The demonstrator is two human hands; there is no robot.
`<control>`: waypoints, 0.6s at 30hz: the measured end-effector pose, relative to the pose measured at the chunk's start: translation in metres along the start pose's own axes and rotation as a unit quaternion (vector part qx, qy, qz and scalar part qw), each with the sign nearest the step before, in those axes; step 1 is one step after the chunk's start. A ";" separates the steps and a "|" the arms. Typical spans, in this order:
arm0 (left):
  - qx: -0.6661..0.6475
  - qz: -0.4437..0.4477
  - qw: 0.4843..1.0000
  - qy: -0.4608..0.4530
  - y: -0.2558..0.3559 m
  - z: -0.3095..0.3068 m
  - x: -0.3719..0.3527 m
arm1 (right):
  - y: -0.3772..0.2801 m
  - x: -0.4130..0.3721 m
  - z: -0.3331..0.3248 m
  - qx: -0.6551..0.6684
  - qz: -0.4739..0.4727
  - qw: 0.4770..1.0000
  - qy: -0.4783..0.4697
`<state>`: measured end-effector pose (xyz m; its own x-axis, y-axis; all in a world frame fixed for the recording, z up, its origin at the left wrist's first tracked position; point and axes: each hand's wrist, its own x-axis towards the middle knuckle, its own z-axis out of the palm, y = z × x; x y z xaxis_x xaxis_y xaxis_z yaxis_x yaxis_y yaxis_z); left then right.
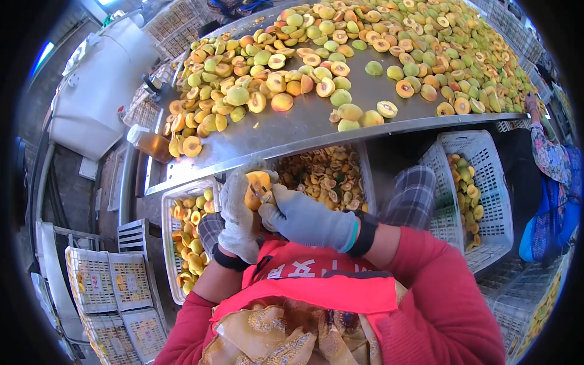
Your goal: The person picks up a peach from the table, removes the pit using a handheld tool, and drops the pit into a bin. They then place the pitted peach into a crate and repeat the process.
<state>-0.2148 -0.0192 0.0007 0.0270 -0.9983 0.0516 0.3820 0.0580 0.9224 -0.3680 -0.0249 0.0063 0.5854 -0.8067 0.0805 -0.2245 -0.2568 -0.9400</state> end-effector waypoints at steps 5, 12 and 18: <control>0.119 -0.095 0.984 -0.090 0.025 -0.005 0.013 | -0.009 0.000 -0.018 -0.037 0.037 0.995 -0.090; 0.233 -0.172 0.953 -0.089 0.027 -0.004 0.026 | 0.019 0.004 -0.005 0.000 -0.035 0.998 -0.054; 0.055 -0.164 0.983 -0.062 0.007 0.004 0.028 | -0.004 0.002 -0.031 0.371 0.218 0.882 -0.190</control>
<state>-0.2153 -0.0470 0.0104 -0.1965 -0.9563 -0.2163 0.2481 -0.2619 0.9327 -0.3899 -0.0419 0.0209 0.8195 -0.4703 -0.3274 -0.0035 0.5673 -0.8235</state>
